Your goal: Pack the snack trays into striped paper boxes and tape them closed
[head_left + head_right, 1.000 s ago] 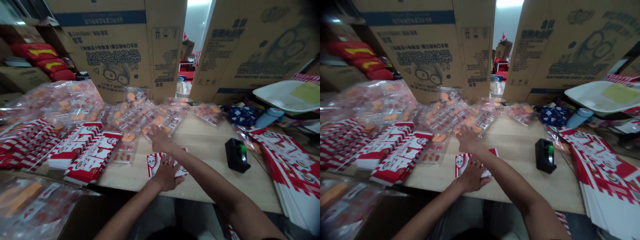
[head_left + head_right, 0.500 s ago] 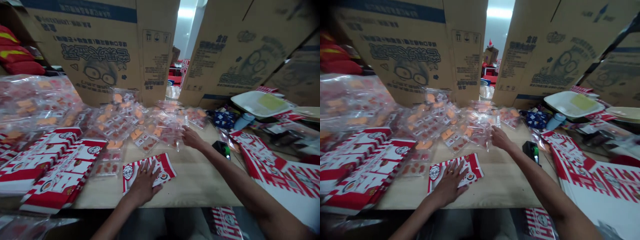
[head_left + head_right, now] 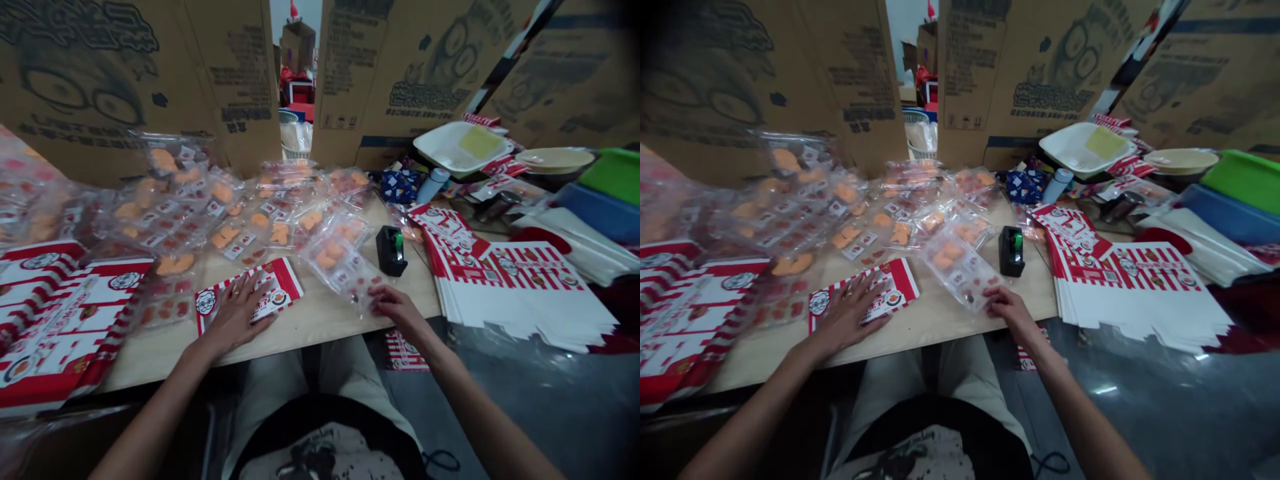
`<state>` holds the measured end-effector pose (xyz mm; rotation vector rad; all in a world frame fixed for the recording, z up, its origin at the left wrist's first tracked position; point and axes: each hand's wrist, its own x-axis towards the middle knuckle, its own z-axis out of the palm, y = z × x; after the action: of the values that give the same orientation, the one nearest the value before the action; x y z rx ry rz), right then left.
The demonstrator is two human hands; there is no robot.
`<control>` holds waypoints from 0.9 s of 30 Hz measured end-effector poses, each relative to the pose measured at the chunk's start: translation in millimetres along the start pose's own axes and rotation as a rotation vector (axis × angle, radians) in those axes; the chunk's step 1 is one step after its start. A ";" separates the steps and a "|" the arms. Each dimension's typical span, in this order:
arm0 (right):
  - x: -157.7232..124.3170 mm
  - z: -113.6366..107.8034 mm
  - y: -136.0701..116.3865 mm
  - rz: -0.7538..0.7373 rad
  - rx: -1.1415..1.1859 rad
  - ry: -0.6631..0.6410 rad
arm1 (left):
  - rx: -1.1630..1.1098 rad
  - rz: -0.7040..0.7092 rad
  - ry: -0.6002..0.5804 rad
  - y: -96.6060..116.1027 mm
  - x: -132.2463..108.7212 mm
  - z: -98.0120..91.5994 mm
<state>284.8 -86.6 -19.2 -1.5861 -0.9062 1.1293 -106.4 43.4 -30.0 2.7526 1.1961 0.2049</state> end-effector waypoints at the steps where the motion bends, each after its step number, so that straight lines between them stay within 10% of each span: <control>1: -7.6 -5.6 -0.1 0.052 -0.145 -0.031 | -0.015 -0.002 0.032 10.2 2.9 -5.2; 8: -17.7 6.9 -46.7 -0.099 -1.439 -0.051 | -0.168 0.041 0.046 101.1 36.6 -12.4; 11: -19.7 33.4 -34.5 -0.285 -1.416 -0.466 | -0.126 0.099 -0.169 117.8 44.1 5.0; 14: -13.8 42.3 -10.1 -0.328 -1.335 -0.604 | -0.111 0.061 -0.203 122.0 41.4 14.3; 20: 15.6 31.3 12.1 -0.451 -1.213 -0.413 | -0.208 0.261 -0.091 138.1 16.0 10.0; 27: 27.2 42.8 -6.2 -0.202 -1.080 -0.157 | -0.237 0.202 0.082 148.2 1.6 53.1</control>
<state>251.8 -48.1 -25.0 -2.1603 -1.9343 0.6102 10.1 -59.3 -56.0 2.6724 0.8464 0.4527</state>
